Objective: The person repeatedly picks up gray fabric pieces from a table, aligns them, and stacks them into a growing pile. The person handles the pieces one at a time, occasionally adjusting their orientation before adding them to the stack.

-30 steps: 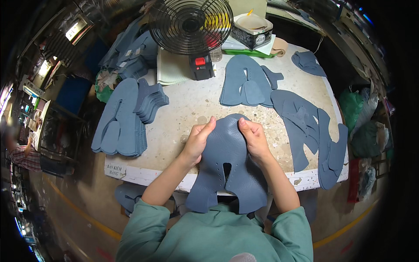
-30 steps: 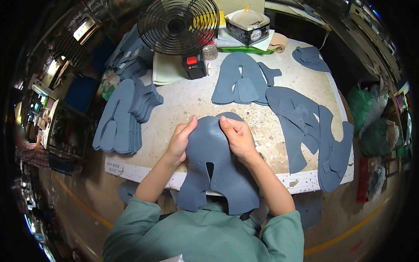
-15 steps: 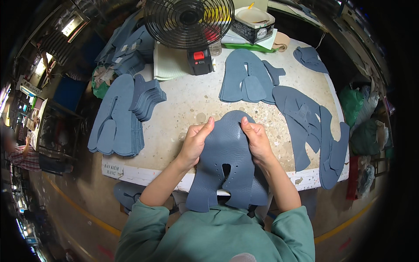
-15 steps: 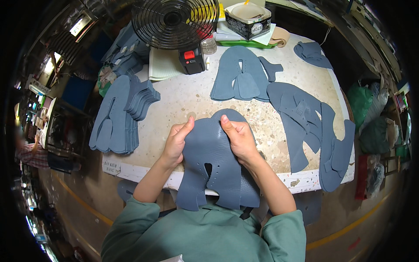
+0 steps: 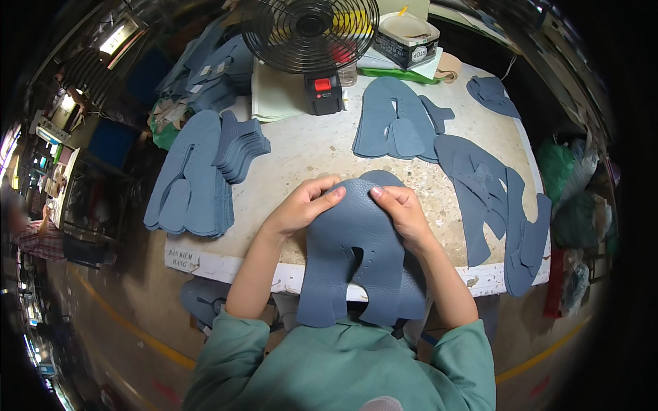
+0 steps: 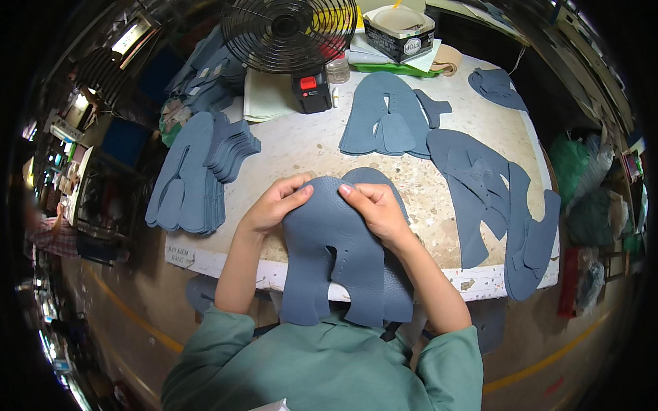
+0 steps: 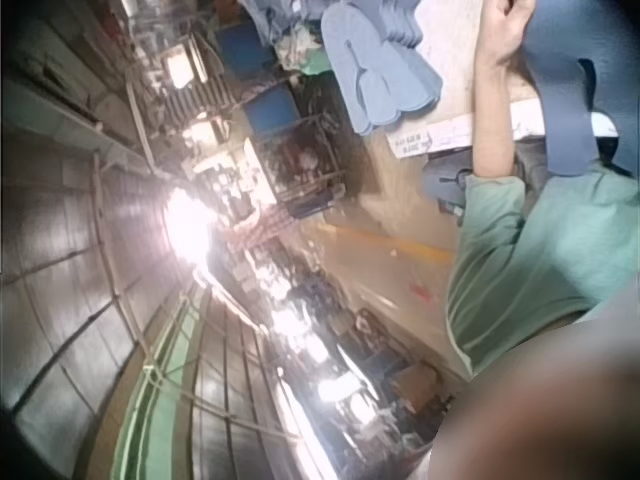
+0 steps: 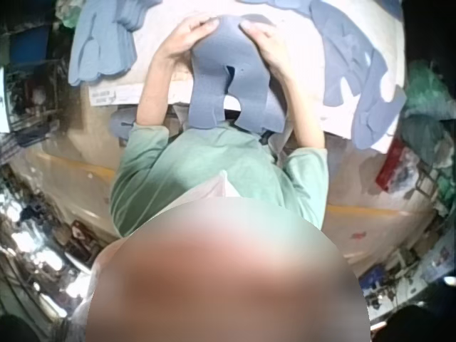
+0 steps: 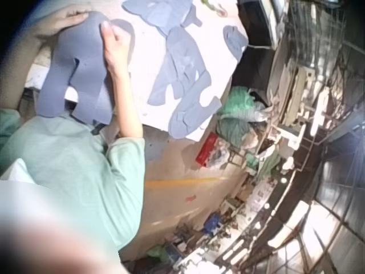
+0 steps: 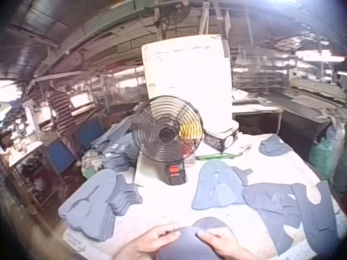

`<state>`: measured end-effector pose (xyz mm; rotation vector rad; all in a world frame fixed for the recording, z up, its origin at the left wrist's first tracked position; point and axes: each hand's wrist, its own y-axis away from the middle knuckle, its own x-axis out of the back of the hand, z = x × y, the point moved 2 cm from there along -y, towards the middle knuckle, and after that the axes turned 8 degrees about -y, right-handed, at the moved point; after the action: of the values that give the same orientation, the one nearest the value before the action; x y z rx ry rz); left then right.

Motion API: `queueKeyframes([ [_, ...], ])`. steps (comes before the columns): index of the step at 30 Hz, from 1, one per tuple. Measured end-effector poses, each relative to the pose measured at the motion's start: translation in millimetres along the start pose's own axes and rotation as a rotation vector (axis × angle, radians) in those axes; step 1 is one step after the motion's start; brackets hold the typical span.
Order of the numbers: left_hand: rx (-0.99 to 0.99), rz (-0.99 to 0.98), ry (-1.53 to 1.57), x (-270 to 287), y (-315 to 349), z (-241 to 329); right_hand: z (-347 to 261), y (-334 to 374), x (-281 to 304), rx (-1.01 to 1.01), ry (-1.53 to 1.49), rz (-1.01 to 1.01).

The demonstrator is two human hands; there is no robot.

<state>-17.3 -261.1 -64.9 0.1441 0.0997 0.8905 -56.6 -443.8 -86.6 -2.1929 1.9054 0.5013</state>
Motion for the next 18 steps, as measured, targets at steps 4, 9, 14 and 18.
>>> queueKeyframes([
  [4, -0.224, 0.188, -0.219, -1.3, -9.9, -1.6, -12.2, -14.2, -9.3, 0.070, 0.579, -0.056],
  [9, -0.474, 0.412, -0.551, -8.6, -14.8, -9.9, -37.0, -32.0, -21.3, 0.259, 0.979, -0.233],
  [14, -0.581, 0.563, -0.504, 1.1, -15.4, -13.3, -26.9, -49.9, -32.4, 0.091, 0.729, -0.312],
  [18, -0.396, 0.615, -0.314, 8.2, -17.4, -23.3, -14.4, -48.8, -32.7, -0.107, 0.387, -0.321],
])
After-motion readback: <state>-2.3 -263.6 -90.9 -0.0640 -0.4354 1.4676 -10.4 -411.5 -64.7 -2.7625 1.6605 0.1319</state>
